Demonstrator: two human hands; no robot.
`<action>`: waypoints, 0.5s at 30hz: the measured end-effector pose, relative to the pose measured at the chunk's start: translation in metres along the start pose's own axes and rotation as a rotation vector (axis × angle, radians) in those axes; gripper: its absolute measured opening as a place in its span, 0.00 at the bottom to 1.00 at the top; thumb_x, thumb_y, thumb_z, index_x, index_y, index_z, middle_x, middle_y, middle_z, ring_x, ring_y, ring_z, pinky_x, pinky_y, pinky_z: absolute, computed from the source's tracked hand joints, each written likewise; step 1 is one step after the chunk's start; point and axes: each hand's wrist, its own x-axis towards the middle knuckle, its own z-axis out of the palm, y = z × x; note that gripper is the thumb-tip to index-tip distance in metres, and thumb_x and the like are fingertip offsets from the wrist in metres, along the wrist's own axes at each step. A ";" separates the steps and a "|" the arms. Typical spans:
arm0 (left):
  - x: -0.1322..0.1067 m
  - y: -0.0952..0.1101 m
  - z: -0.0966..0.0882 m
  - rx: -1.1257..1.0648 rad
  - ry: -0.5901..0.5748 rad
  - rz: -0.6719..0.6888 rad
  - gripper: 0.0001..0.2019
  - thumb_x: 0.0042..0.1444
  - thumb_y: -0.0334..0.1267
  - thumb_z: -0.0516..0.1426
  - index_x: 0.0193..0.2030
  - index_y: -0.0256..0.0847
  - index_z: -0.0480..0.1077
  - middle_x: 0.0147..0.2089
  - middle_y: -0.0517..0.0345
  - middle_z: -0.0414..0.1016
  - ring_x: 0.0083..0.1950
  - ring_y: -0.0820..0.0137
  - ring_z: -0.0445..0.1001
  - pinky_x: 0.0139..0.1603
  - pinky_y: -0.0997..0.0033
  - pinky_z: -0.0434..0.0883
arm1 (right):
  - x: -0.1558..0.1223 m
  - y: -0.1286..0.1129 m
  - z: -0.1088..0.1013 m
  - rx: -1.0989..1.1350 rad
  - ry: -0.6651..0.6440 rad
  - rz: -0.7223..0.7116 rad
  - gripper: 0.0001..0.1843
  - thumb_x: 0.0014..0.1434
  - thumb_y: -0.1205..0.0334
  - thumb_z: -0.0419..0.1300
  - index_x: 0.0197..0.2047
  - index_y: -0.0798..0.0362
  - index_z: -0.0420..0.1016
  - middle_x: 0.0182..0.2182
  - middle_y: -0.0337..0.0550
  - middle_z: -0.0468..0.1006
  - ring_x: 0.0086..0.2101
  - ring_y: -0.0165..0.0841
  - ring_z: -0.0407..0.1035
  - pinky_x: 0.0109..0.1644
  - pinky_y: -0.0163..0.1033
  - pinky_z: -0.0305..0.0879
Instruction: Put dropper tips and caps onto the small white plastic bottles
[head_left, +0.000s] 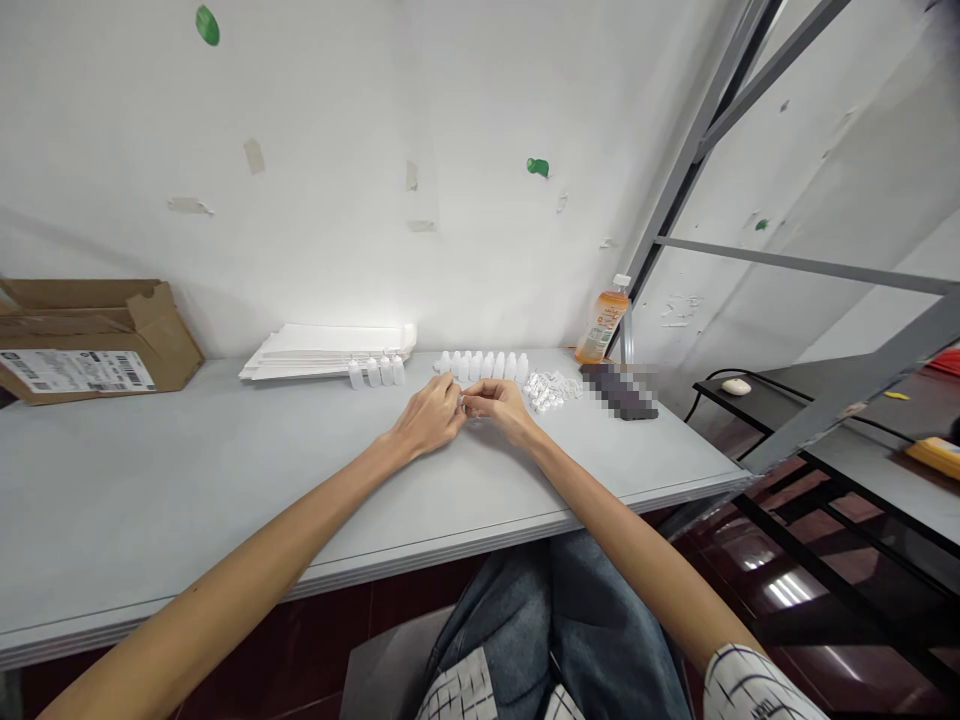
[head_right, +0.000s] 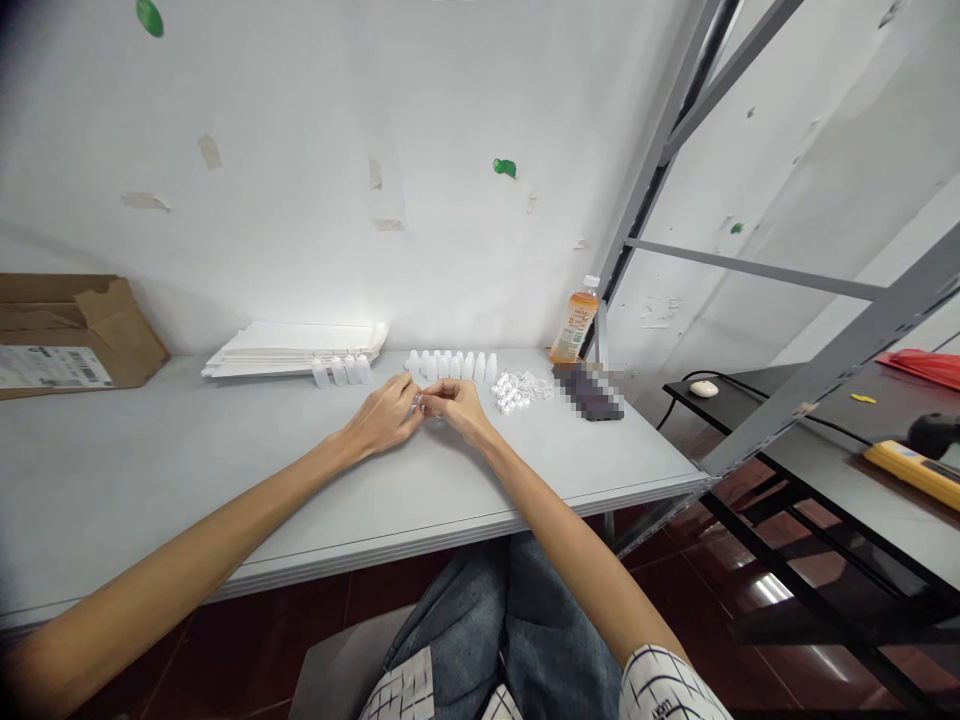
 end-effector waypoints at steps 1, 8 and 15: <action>0.000 0.000 0.000 0.006 0.005 0.014 0.07 0.58 0.34 0.49 0.36 0.35 0.66 0.39 0.46 0.67 0.42 0.60 0.68 0.38 0.62 0.69 | 0.000 0.000 0.000 0.005 0.001 0.004 0.10 0.39 0.61 0.70 0.24 0.57 0.76 0.21 0.40 0.74 0.26 0.29 0.69 0.34 0.37 0.68; -0.002 -0.001 -0.001 -0.016 0.043 0.094 0.06 0.58 0.33 0.49 0.34 0.36 0.65 0.38 0.46 0.67 0.39 0.62 0.66 0.36 0.63 0.68 | 0.000 0.000 -0.004 -0.017 -0.030 0.016 0.09 0.42 0.60 0.68 0.22 0.57 0.75 0.21 0.40 0.74 0.26 0.29 0.69 0.37 0.39 0.69; -0.003 -0.003 -0.002 -0.058 0.079 0.136 0.05 0.56 0.32 0.49 0.34 0.36 0.65 0.36 0.48 0.66 0.37 0.63 0.65 0.36 0.63 0.67 | -0.001 -0.006 -0.006 -0.032 -0.044 0.003 0.11 0.43 0.58 0.68 0.24 0.57 0.75 0.22 0.40 0.75 0.25 0.30 0.71 0.37 0.38 0.69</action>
